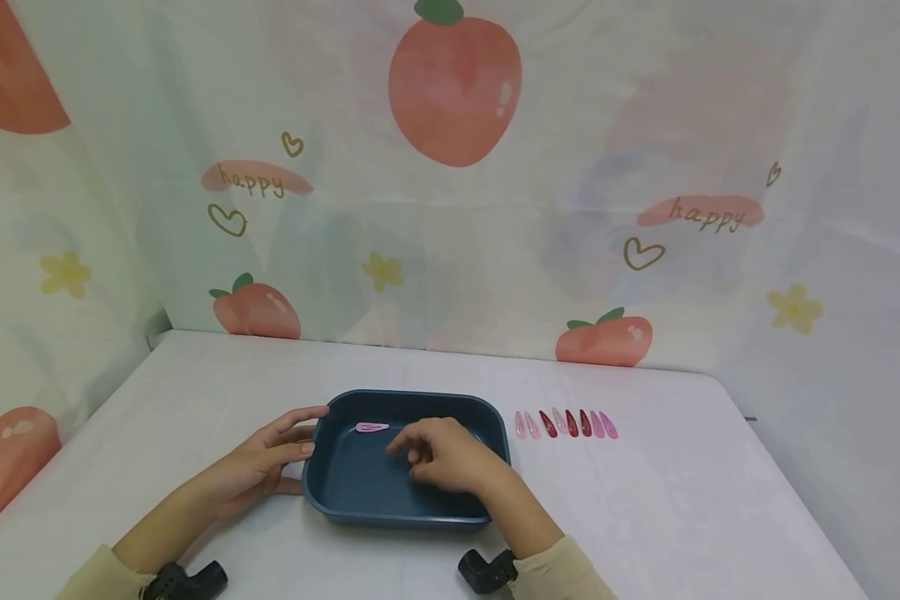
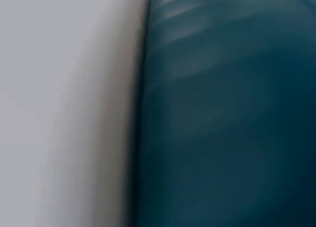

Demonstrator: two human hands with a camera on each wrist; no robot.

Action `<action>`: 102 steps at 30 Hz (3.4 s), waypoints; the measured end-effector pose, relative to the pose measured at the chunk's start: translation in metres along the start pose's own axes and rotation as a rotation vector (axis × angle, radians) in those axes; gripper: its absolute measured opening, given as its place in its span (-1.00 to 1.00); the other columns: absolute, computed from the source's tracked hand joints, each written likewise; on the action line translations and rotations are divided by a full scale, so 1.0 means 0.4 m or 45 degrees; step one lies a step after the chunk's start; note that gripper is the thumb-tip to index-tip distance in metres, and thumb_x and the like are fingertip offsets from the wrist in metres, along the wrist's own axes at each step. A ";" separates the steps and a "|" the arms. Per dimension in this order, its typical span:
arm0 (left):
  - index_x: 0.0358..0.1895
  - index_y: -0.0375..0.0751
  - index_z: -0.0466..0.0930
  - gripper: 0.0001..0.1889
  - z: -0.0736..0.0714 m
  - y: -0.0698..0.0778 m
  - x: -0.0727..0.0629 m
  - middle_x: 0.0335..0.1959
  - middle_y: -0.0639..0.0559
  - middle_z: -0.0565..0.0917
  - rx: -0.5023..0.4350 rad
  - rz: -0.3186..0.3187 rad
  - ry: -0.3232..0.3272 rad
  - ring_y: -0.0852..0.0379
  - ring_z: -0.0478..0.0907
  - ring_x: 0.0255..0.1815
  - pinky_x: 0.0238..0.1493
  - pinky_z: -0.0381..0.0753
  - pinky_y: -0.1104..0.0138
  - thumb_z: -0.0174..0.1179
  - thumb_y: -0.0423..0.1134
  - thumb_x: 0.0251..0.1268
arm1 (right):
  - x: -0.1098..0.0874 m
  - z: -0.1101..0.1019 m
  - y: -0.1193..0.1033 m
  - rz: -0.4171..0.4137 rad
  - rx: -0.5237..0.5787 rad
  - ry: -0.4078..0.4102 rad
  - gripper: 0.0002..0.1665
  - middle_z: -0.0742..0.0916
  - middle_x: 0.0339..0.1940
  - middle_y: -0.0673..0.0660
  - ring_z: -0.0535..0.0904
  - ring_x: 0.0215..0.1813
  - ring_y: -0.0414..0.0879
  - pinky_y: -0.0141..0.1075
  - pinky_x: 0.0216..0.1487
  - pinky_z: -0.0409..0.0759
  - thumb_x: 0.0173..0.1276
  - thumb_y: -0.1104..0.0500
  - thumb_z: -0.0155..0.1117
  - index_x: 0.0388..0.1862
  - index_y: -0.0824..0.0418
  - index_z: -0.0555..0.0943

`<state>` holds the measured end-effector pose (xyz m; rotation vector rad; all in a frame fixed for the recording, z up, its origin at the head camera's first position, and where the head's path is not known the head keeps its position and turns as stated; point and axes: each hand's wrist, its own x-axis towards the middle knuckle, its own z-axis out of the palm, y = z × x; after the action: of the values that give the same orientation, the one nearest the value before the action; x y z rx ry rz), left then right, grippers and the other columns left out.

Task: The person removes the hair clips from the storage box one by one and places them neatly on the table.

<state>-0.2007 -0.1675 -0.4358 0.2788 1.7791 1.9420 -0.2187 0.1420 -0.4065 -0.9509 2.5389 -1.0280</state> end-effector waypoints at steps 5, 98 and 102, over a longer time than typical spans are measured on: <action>0.52 0.02 0.20 -0.38 0.000 -0.002 0.000 0.55 -0.31 0.09 -0.005 0.003 -0.008 -0.35 0.21 0.47 0.08 0.60 -0.19 0.17 -0.21 0.47 | -0.001 -0.002 0.002 -0.002 0.023 0.032 -0.51 0.66 -0.13 0.04 0.56 -0.41 -0.25 -0.41 -0.36 0.57 0.18 0.43 0.36 0.10 0.12 0.70; 0.53 0.02 0.19 -0.40 -0.001 -0.002 0.000 0.54 -0.32 0.12 0.000 0.011 -0.017 -0.27 0.33 0.40 0.08 0.61 -0.17 0.13 -0.23 0.49 | -0.147 -0.275 0.051 0.025 0.707 0.617 -0.50 0.58 -0.11 0.12 0.70 -0.06 -0.07 -0.25 -0.01 0.70 0.39 0.36 0.27 0.30 0.24 0.52; 0.53 0.01 0.19 -0.39 -0.001 -0.003 -0.001 0.53 -0.32 0.12 0.000 0.010 -0.011 -0.27 0.34 0.40 0.08 0.60 -0.17 0.13 -0.23 0.49 | -0.166 -0.293 0.061 0.053 0.680 0.665 -0.52 0.57 -0.09 0.12 0.71 -0.08 -0.12 -0.30 -0.02 0.69 0.42 0.34 0.26 0.30 0.19 0.52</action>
<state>-0.2001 -0.1680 -0.4368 0.2944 1.7747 1.9436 -0.2315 0.2610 -0.3399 -0.5215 2.3971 -2.0168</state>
